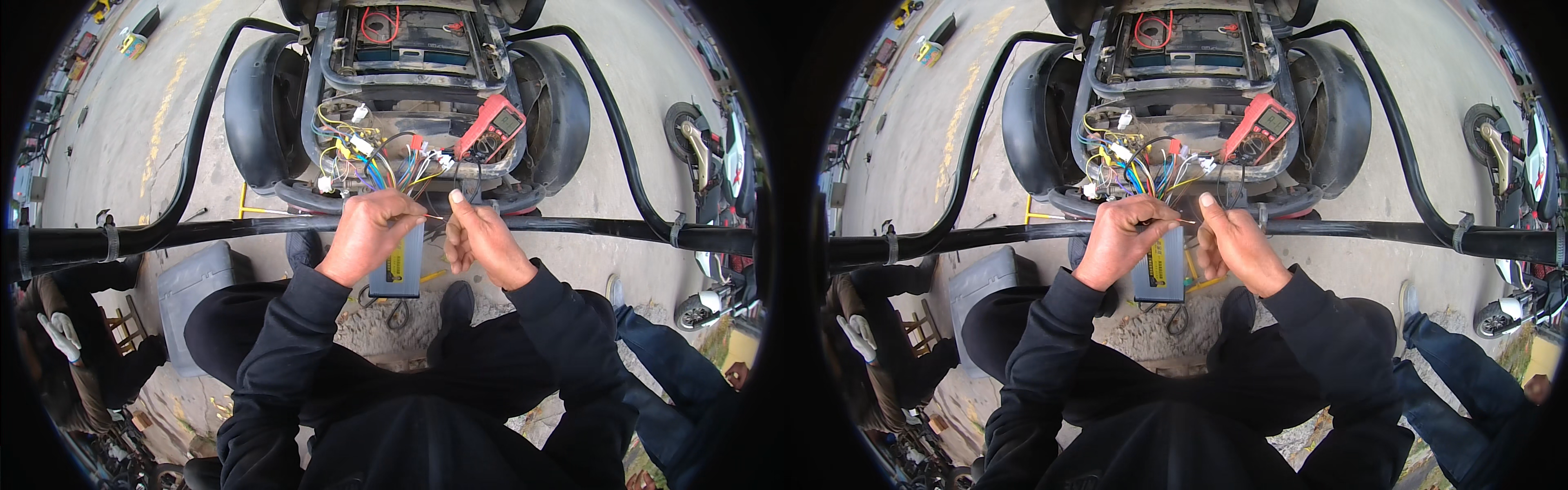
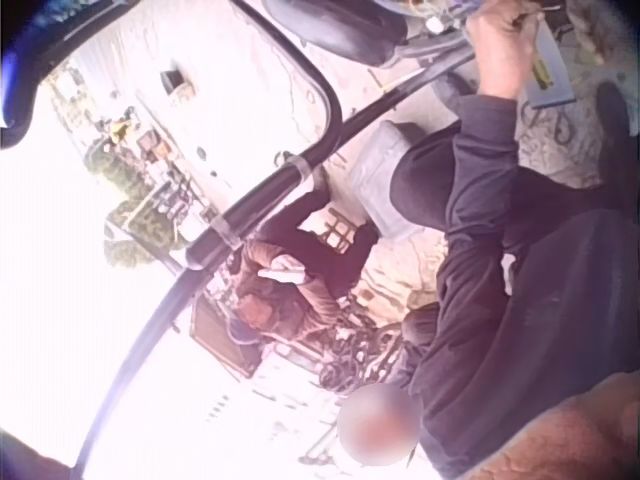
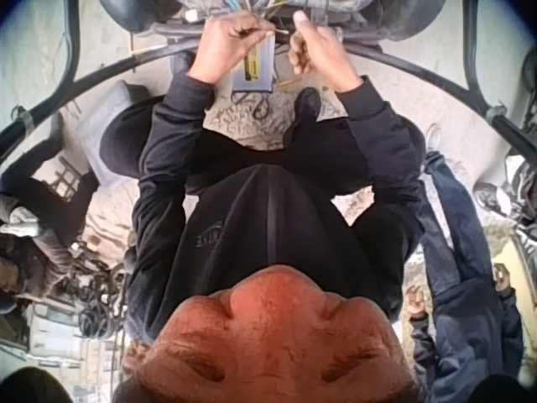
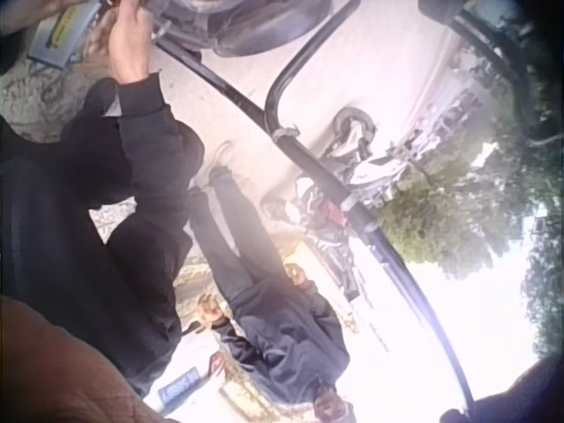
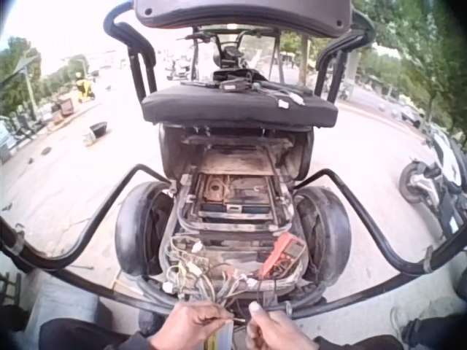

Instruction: The person sits on the ground and works on the exposed wiring of a mobility scooter. They use shears to cut wires, strip insulation, and connect wires to a silver control box and other connectors.

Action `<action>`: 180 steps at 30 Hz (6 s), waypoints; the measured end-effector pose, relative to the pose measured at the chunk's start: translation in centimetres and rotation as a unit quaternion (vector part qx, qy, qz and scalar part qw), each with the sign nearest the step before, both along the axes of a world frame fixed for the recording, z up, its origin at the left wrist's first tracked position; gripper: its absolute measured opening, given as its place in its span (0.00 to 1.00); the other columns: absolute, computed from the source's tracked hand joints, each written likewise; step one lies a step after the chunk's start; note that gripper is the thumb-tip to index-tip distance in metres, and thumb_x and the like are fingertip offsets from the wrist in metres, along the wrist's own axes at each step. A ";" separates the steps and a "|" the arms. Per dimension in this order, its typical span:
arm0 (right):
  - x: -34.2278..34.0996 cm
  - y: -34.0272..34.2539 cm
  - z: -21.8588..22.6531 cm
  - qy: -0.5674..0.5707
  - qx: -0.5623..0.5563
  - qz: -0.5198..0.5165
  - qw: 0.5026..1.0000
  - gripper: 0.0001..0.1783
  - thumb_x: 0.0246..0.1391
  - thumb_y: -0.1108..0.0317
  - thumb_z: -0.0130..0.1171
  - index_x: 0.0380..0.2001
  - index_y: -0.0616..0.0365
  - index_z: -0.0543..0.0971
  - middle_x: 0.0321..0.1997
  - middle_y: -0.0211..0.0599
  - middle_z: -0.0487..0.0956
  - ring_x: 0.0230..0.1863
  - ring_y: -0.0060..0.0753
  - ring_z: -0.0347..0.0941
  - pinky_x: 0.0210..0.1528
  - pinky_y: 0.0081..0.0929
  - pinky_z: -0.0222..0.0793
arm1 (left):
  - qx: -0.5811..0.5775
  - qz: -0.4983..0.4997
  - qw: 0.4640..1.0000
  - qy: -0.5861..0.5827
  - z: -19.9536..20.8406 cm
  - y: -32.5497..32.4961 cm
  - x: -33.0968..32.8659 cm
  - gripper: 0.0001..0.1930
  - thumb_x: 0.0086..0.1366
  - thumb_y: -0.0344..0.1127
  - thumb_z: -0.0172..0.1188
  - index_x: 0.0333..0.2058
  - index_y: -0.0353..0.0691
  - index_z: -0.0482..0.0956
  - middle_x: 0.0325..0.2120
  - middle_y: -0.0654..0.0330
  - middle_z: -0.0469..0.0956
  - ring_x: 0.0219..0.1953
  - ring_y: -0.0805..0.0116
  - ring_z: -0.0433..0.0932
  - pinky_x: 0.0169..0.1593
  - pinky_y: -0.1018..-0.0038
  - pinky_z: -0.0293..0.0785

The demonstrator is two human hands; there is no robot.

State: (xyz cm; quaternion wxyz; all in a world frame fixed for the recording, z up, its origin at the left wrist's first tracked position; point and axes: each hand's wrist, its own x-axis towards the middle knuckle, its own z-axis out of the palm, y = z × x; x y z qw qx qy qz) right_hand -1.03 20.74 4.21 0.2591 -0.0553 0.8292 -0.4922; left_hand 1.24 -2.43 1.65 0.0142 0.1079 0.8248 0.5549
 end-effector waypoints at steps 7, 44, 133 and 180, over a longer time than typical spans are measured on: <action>0.5 -0.8 0.0 0.453 0.134 0.123 0.873 0.10 0.60 0.65 0.73 0.36 0.53 0.81 0.32 0.30 0.80 0.37 0.41 0.84 0.34 0.40 0.79 | 0.002 0.003 1.000 -0.001 0.0 0.2 0.0 0.04 0.65 0.25 0.74 0.39 0.35 0.91 0.34 0.54 0.88 0.35 0.59 0.89 0.40 0.67 0.83; 1.1 -1.0 1.2 0.604 0.297 0.240 0.699 0.16 0.54 0.67 0.66 0.45 0.59 0.86 0.46 0.34 0.83 0.44 0.34 0.79 0.42 0.32 0.72 | -0.021 -0.046 0.997 0.063 -0.2 0.2 1.0 0.08 0.70 0.22 0.64 0.46 0.30 0.85 0.45 0.45 0.87 0.48 0.41 0.86 0.51 0.58 0.84; 1.1 -1.4 1.2 -0.108 -0.039 0.007 0.993 0.21 0.77 0.46 0.59 0.40 0.54 0.79 0.27 0.29 0.81 0.24 0.30 0.81 0.28 0.26 0.74 | -0.053 -0.026 0.992 0.115 -0.3 -0.9 0.5 0.05 0.67 0.26 0.72 0.41 0.36 0.91 0.37 0.52 0.90 0.40 0.52 0.90 0.46 0.65 0.85; -3.6 -2.4 0.3 0.110 -0.086 -0.112 0.984 0.15 0.75 0.69 0.60 0.58 0.65 0.80 0.46 0.35 0.87 0.31 0.18 0.81 0.29 0.21 0.73 | -0.053 0.148 0.986 -0.053 -1.4 0.9 -3.2 0.13 0.75 0.38 0.67 0.43 0.31 0.90 0.23 0.59 0.85 0.26 0.78 0.80 0.32 0.72 0.75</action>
